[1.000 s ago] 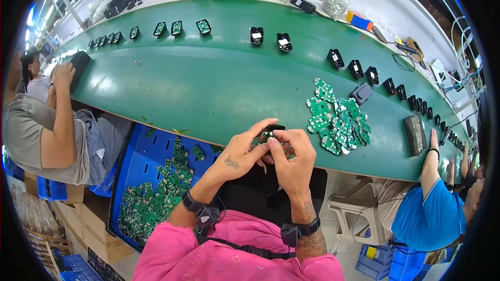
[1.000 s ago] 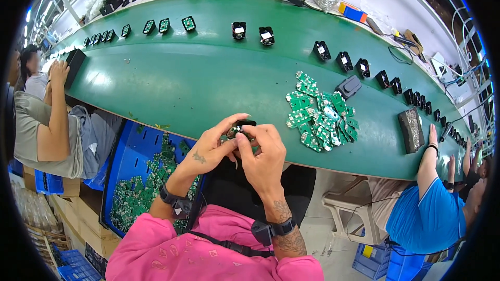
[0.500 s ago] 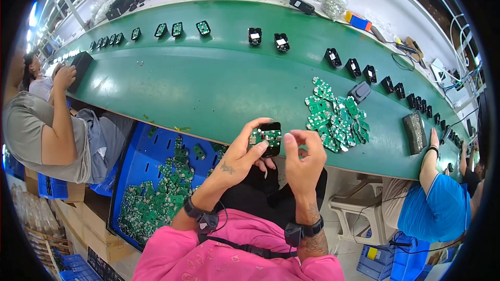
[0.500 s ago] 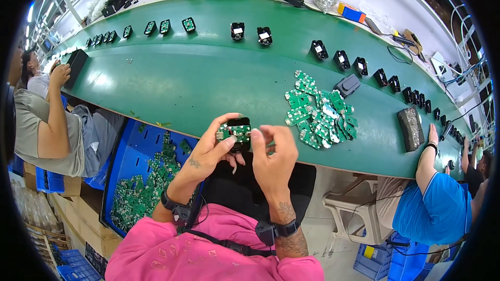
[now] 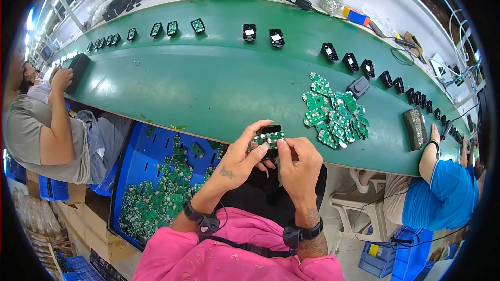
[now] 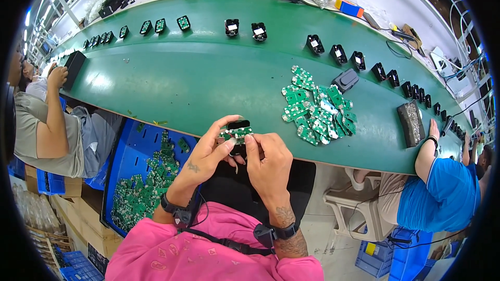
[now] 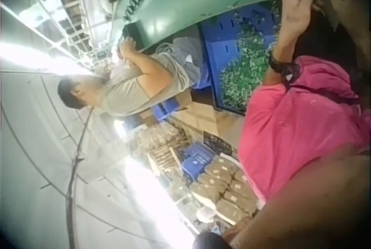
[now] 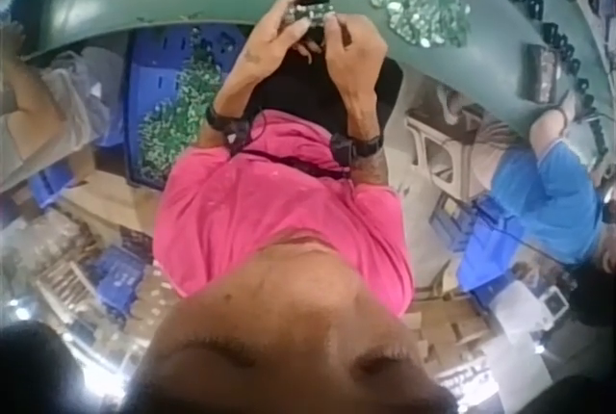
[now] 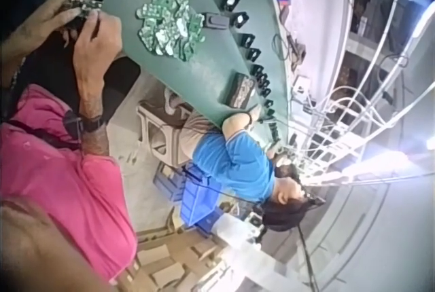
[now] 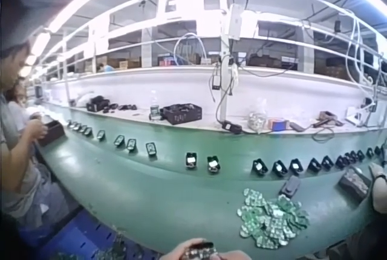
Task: Placing small circuit boards into black plastic housings and arranging them on a workbench.
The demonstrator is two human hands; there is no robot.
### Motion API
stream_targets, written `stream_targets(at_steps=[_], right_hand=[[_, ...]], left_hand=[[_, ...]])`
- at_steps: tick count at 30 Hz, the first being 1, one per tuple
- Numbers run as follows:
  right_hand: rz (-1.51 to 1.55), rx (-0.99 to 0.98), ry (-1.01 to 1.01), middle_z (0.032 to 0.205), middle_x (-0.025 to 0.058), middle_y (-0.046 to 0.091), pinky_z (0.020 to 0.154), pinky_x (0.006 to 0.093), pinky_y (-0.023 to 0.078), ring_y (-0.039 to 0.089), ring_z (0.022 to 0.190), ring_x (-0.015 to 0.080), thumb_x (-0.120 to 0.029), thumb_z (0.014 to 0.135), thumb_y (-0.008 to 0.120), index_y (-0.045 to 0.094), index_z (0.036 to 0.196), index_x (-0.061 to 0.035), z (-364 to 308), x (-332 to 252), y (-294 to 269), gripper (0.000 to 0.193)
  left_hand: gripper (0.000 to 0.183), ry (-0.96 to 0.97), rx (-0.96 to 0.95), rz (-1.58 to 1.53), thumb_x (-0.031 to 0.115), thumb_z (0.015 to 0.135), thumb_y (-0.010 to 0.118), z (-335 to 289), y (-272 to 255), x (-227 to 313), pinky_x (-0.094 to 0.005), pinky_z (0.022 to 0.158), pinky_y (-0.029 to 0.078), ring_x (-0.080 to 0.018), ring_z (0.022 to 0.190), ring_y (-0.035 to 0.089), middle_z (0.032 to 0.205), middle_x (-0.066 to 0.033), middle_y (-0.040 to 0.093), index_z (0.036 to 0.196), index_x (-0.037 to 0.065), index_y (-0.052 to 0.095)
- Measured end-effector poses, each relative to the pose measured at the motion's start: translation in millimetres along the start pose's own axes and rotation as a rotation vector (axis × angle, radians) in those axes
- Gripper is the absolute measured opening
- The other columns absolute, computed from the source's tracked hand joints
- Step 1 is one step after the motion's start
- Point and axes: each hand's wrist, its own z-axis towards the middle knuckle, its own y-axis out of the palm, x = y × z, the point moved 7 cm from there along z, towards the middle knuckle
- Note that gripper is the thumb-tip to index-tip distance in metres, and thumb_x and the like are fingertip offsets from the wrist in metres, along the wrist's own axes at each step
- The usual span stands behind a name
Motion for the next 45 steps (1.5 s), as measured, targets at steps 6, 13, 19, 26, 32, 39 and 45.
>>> stream_targets(at_steps=[6,13,19,26,32,39,45], right_hand=[[-0.041,0.011,0.047,0.081,0.0071,0.065,0.056,0.0242,0.046,0.06,0.064,0.0115,-0.004,0.088,0.071,0.07,0.093,0.0024,1.6,3.5,-5.5,0.008],[0.147,-0.145,-0.023,0.085,0.0027,0.061,0.053,0.0224,0.04,0.053,0.062,0.0062,0.001,0.082,0.074,0.073,0.097,-0.0023,4.7,-13.3,0.3,0.015],[0.118,-0.093,-0.098,0.087,0.0051,0.06,0.055,0.0244,0.043,0.056,0.065,0.0094,0.002,0.084,0.071,0.069,0.093,-0.0012,0.9,-14.1,0.3,0.01],[0.125,-0.069,-0.135,0.091,0.007,0.06,0.061,0.0242,0.049,0.06,0.072,0.0116,0.001,0.089,0.066,0.063,0.095,0.0012,-2.3,-15.1,-4.0,0.006],[0.256,-0.14,-0.026,0.091,0.0049,0.06,0.063,0.0234,0.05,0.059,0.073,0.0094,-0.002,0.096,0.062,0.06,0.095,0.0016,-11.6,-12.2,-5.9,0.004],[0.065,-0.074,-0.06,0.086,0.0075,0.059,0.06,0.027,0.048,0.059,0.069,0.0134,-0.004,0.096,0.062,0.058,0.093,0.001,-10.2,-28.8,-19.7,0.006],[-0.179,-0.173,-0.178,0.085,0.0145,0.06,0.061,0.038,0.048,0.06,0.07,0.0319,0.0,0.091,0.064,0.059,0.093,0.0005,-2.6,-42.6,-21.7,0.006]], left_hand=[[0.05,-0.024,0.01,0.087,0.014,0.104,0.049,-1.4,1.6,-3.7,-0.0252,0.068,0.056,-0.014,0.08,0.067,0.117,-0.0094,0.061,0.151,0.006,0.034],[0.05,0.028,-0.007,0.356,0.007,0.104,0.046,-7.1,16.1,10.6,-0.0291,0.067,0.057,-0.016,0.078,0.067,0.107,-0.0158,0.063,0.152,0.004,0.034],[0.052,0.049,0.036,0.349,0.008,0.102,0.048,-7.5,21.8,7.0,-0.0268,0.069,0.052,-0.0096,0.072,0.06,0.087,-0.0072,0.062,0.152,0.004,0.034],[0.054,0.002,0.071,0.305,0.006,0.102,0.049,-8.1,21.4,12.2,-0.0265,0.072,0.051,-0.0096,0.077,0.058,0.094,-0.0077,0.062,0.153,0.004,0.033],[0.054,0.28,0.08,0.549,0.006,0.101,0.046,-14.0,30.0,27.9,-0.0374,0.083,0.052,-0.0307,0.092,0.063,0.118,-0.0232,0.057,0.153,0.002,0.031],[0.056,0.374,0.18,0.612,0.004,0.098,0.048,-22.4,33.9,45.4,-0.0433,0.09,0.049,-0.0428,0.106,0.058,0.123,-0.0273,0.054,0.151,0.0,0.031],[0.055,0.418,0.198,0.707,0.003,0.098,0.052,-24.1,38.2,50.4,-0.0387,0.099,0.046,-0.0381,0.117,0.059,0.133,-0.0259,0.054,0.15,-0.002,0.035]])
